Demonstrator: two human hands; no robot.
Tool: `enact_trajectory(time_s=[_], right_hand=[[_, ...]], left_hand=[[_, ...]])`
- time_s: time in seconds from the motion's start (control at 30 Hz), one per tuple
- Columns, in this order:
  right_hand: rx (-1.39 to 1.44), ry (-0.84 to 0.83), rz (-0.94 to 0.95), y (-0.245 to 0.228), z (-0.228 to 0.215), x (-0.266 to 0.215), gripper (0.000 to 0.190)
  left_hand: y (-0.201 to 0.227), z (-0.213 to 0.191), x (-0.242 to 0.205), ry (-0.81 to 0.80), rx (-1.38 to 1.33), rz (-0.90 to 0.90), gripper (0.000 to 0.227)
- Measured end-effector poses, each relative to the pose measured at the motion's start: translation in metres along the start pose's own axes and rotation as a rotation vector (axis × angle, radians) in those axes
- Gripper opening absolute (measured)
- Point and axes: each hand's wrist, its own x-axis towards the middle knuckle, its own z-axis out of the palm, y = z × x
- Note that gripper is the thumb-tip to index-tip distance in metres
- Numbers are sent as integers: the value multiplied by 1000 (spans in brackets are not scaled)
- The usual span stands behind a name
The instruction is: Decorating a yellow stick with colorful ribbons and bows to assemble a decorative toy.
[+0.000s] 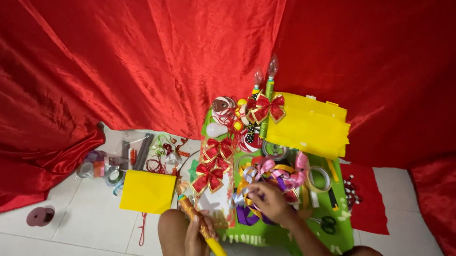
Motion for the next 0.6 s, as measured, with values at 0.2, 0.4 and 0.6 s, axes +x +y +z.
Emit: enact_trajectory(time_s=[0.2,0.4,0.6], right_hand=[[-402,-209,100,38,-5,78,32],[-429,-392,140,53,4,120,37],[-417,-471,112,53,11,124,30]], left_hand=[[-32,-38,16,-93,-57,71,44],[-55,-67,26,-137,-117,-2,46],[-17,4,19,-157,-287,-296,39]])
